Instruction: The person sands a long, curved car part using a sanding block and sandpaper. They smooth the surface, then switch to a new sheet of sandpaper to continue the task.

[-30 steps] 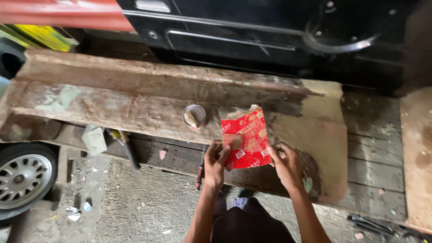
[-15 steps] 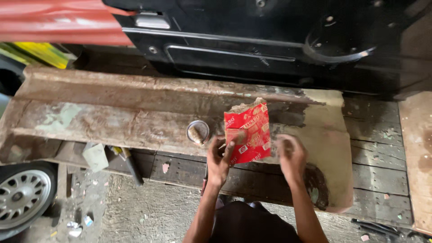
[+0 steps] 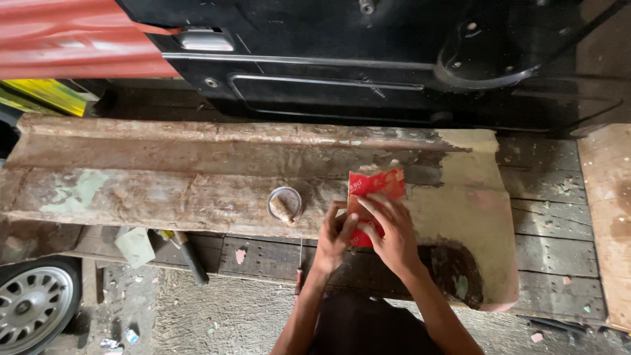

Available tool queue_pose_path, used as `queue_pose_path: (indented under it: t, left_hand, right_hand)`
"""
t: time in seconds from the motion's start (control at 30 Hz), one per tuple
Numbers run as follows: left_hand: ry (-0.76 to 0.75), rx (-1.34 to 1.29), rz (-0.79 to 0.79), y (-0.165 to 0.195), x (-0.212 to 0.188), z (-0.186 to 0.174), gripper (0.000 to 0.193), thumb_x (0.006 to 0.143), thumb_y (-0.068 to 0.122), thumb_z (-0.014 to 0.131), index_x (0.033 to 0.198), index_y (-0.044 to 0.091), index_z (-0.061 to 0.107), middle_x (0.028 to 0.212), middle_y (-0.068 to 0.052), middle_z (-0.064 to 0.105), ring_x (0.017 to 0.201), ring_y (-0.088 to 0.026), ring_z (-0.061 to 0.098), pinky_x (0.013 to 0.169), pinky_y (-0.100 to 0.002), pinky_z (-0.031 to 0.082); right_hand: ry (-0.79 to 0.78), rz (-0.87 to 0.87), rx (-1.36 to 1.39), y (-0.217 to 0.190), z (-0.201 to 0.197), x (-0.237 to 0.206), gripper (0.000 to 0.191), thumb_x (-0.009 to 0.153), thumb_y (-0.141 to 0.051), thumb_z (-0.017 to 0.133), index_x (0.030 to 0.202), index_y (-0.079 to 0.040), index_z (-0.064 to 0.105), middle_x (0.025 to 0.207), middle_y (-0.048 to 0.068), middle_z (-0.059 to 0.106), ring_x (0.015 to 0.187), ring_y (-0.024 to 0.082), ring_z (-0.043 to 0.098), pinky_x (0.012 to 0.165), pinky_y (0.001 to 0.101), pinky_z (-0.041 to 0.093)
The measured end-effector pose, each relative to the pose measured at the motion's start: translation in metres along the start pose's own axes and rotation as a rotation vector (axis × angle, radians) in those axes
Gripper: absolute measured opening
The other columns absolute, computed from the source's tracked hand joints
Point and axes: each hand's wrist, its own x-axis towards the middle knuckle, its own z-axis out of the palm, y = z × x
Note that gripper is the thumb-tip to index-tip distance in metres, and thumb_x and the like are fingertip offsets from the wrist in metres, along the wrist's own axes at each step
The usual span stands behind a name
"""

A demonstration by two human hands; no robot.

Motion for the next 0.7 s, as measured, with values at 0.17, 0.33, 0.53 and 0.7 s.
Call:
queue_pose_path:
  t: [0.17, 0.33, 0.53, 0.7]
  left_hand:
    - [0.032, 0.085, -0.032, -0.014, -0.002, -0.007, 0.025, 0.103, 0.019, 0.061, 0.121, 0.004, 0.054, 0.076, -0.009, 0.067, 0.047, -0.009, 0.052, 0.038, -0.026, 0.040]
    - [0.125, 0.125, 0.094, -0.028, -0.003, -0.020, 0.026, 0.108, 0.019, 0.061, 0.130, 0.004, 0.057, 0.075, -0.006, 0.062, 0.053, -0.007, 0.044, 0.044, -0.025, 0.036]
    - [0.369, 0.412, 0.136, -0.015, 0.001, -0.032, 0.023, 0.101, 0.017, 0.065, 0.114, -0.001, 0.064, 0.084, -0.009, 0.074, 0.055, -0.014, 0.060, 0.048, -0.031, 0.047]
    - [0.448, 0.646, 0.182, -0.002, -0.012, -0.028, 0.025, 0.098, 0.010, 0.060, 0.120, -0.001, 0.064, 0.086, -0.018, 0.070, 0.070, -0.032, 0.068, 0.065, -0.043, 0.054]
  right_hand:
    - [-0.035, 0.149, 0.131, 0.023, 0.013, -0.005, 0.054, 0.081, -0.013, 0.083, 0.132, -0.007, 0.063, 0.116, 0.011, 0.064, 0.107, 0.030, 0.063, 0.092, 0.0409, 0.052]
    - [-0.050, 0.300, 0.222, 0.045, 0.025, -0.006, 0.028, 0.088, -0.015, 0.078, 0.113, -0.006, 0.070, 0.095, 0.010, 0.071, 0.075, 0.021, 0.066, 0.065, 0.0348, 0.054]
    - [-0.056, 0.782, 0.576, 0.057, 0.026, -0.002, 0.027, 0.101, -0.028, 0.063, 0.106, -0.002, 0.070, 0.069, 0.009, 0.069, 0.045, 0.011, 0.052, 0.041, 0.0284, 0.040]
    - [-0.099, 0.940, 0.765, 0.051, 0.032, -0.003, 0.040, 0.110, -0.035, 0.049, 0.096, 0.001, 0.060, 0.064, 0.014, 0.067, 0.042, 0.011, 0.049, 0.040, 0.0270, 0.033]
